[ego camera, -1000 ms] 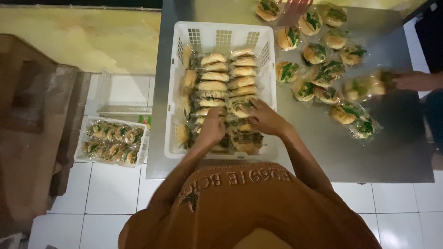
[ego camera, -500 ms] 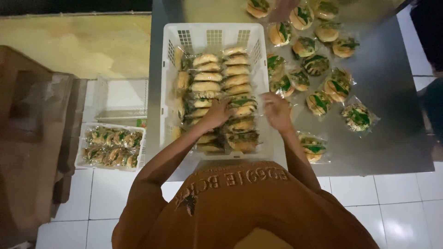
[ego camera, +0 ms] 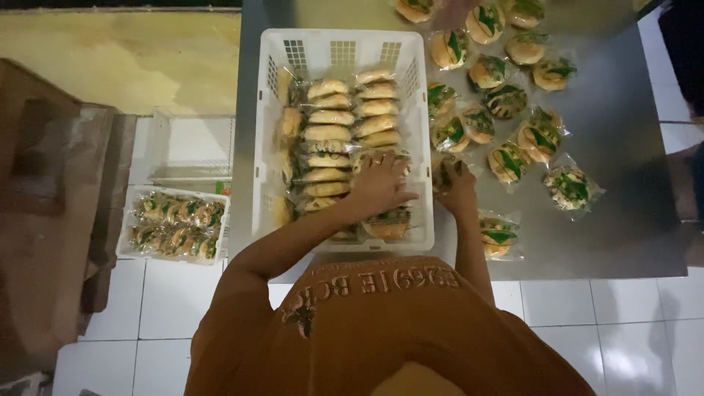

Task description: Organizing packaged mini sandwiches into a plastic crate on a metal table.

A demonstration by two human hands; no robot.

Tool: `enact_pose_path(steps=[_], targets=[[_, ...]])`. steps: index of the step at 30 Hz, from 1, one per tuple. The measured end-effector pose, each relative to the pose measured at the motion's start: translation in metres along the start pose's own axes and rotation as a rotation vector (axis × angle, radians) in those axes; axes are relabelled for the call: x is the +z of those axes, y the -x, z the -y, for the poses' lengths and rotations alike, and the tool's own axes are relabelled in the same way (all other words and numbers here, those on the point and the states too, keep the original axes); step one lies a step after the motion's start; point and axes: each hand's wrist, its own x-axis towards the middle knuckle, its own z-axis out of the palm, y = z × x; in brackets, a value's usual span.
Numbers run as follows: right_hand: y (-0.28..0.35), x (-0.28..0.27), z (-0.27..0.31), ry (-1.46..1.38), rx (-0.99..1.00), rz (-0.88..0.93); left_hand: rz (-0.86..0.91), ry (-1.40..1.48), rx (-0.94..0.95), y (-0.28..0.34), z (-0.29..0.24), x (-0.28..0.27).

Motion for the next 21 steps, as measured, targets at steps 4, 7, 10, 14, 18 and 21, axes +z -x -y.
enact_pose_path(steps=[4,7,10,14,18,21], targets=[[0.001,0.01,-0.013,-0.07,0.053,-0.09,-0.101,-0.074,0.009,0.009,-0.003,0.01],[-0.003,0.007,-0.022,-0.615,0.252,-0.378,-0.201,-0.057,0.071,0.01,-0.002,0.018],[-0.004,-0.055,0.016,-0.865,0.627,-0.387,-0.268,-0.066,0.102,0.009,-0.004,0.018],[-0.017,-0.089,0.042,-1.43,0.317,-0.43,-0.208,-0.012,0.061,0.004,-0.001,-0.002],[-0.034,-0.17,0.128,-1.083,0.066,-0.265,-0.236,0.328,-0.116,-0.001,0.02,-0.032],[-0.053,-0.185,0.161,-0.705,-0.197,-0.401,-0.164,0.706,-0.535,-0.007,0.044,-0.06]])
